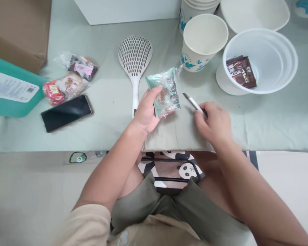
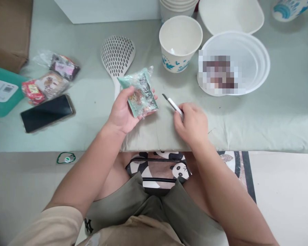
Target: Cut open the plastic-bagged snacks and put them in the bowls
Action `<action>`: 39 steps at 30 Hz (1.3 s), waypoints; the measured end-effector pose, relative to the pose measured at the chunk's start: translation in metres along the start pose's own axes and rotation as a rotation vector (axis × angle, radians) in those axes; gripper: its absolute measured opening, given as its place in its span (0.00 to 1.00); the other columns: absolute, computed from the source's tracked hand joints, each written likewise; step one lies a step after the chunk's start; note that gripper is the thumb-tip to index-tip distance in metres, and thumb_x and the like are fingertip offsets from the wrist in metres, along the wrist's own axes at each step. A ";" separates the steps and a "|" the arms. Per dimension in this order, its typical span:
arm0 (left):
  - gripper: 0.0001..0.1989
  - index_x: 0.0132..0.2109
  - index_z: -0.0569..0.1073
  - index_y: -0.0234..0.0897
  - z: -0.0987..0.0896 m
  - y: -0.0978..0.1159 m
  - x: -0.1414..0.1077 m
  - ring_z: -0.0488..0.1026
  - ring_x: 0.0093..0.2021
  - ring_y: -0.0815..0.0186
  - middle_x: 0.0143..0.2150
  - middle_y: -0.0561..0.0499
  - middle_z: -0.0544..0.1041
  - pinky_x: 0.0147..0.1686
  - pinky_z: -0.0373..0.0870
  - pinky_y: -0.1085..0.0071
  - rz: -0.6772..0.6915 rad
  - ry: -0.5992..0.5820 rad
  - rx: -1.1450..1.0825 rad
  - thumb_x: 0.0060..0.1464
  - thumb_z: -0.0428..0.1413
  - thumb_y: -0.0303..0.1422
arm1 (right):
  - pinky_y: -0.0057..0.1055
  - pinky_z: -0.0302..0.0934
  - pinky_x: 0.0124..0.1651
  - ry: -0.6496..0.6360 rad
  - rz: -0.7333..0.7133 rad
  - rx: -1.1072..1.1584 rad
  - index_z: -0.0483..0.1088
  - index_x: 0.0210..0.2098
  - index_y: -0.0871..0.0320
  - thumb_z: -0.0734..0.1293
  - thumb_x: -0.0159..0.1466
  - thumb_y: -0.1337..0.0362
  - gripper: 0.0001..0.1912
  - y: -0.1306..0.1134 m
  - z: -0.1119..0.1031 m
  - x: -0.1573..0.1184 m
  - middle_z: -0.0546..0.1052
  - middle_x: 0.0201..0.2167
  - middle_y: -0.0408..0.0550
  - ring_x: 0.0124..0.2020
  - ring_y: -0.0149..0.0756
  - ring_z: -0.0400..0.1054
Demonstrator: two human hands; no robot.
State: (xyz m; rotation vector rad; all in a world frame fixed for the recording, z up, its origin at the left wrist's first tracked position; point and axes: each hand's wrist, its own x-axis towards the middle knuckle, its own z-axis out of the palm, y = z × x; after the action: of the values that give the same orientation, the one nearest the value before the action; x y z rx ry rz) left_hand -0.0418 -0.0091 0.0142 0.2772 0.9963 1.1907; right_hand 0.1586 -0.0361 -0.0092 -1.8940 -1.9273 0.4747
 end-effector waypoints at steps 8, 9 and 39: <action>0.26 0.65 0.72 0.42 0.003 -0.010 -0.003 0.83 0.55 0.52 0.48 0.47 0.85 0.47 0.84 0.60 -0.090 -0.170 0.102 0.67 0.54 0.48 | 0.29 0.59 0.25 -0.056 -0.016 0.662 0.66 0.44 0.53 0.62 0.72 0.56 0.07 -0.016 0.001 -0.020 0.75 0.21 0.36 0.18 0.30 0.66; 0.26 0.66 0.71 0.44 0.005 -0.011 -0.004 0.83 0.54 0.52 0.49 0.48 0.85 0.46 0.84 0.61 -0.071 -0.192 0.103 0.66 0.55 0.48 | 0.29 0.60 0.26 -0.063 -0.059 0.641 0.67 0.46 0.53 0.63 0.71 0.56 0.09 -0.019 0.003 -0.021 0.75 0.21 0.36 0.18 0.30 0.67; 0.22 0.67 0.71 0.51 0.002 -0.025 0.005 0.74 0.67 0.53 0.54 0.50 0.81 0.61 0.76 0.59 0.155 -0.192 0.305 0.72 0.50 0.48 | 0.39 0.74 0.38 0.010 -0.203 0.393 0.57 0.75 0.50 0.58 0.73 0.60 0.31 -0.043 0.035 -0.027 0.80 0.56 0.54 0.34 0.40 0.78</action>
State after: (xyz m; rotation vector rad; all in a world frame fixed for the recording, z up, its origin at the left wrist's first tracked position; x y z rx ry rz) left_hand -0.0237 -0.0140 -0.0038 0.7086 0.9985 1.1246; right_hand 0.1038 -0.0630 -0.0194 -1.4367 -1.8326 0.7180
